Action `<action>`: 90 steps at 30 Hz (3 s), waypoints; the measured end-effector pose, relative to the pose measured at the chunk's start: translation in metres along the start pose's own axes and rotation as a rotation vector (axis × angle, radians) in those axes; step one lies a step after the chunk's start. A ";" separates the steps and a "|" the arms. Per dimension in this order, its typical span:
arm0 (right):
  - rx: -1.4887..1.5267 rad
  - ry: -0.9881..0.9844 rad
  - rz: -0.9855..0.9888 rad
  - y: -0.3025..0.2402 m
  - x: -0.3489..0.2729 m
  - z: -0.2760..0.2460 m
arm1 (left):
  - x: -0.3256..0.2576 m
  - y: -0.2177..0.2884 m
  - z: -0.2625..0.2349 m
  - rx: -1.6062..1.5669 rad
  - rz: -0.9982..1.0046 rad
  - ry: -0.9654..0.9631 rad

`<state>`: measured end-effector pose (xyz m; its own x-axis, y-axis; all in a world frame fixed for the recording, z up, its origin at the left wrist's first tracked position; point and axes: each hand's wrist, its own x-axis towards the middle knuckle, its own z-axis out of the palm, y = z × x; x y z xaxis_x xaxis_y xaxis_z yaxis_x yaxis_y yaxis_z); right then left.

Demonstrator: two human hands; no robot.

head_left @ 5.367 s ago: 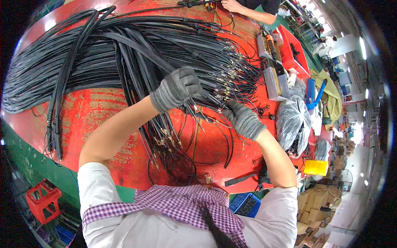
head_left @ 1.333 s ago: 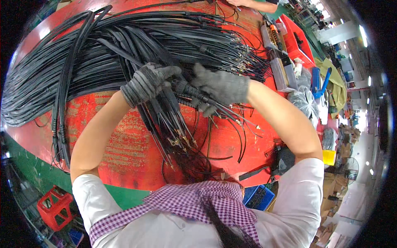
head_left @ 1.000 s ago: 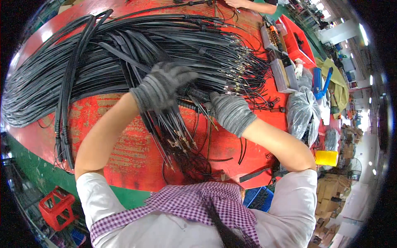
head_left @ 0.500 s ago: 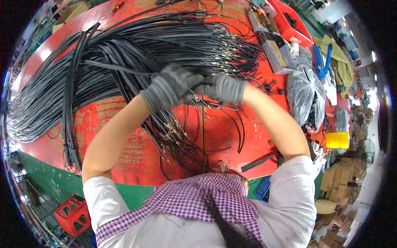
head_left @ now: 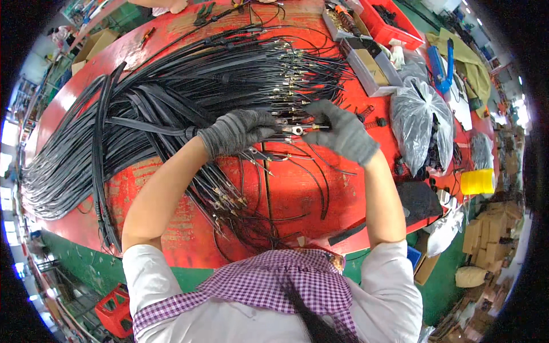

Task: The person stands at a red workbench in a factory setting, handling a large bundle of black cables with exposed metal connectors. They repeatedly pick up individual cables, inspect the connector ends, and place them back into the pile. Other workers are visible in the background performing similar tasks.

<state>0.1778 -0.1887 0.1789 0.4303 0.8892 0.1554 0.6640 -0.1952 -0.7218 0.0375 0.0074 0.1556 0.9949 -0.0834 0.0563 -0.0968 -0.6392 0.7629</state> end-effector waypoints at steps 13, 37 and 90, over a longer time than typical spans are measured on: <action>0.138 0.206 0.121 0.012 -0.008 0.011 | -0.003 -0.005 0.008 0.518 0.066 0.234; 1.605 0.183 0.293 0.022 -0.023 0.044 | -0.001 0.006 -0.010 -0.193 -0.366 0.111; 1.656 0.339 0.218 -0.023 -0.002 0.065 | -0.011 0.007 -0.027 -0.690 -0.392 0.120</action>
<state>0.1221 -0.1595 0.1512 0.6669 0.7422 -0.0657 -0.6254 0.5097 -0.5909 0.0271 0.0245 0.1773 0.9530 0.1568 -0.2593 0.2602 0.0150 0.9654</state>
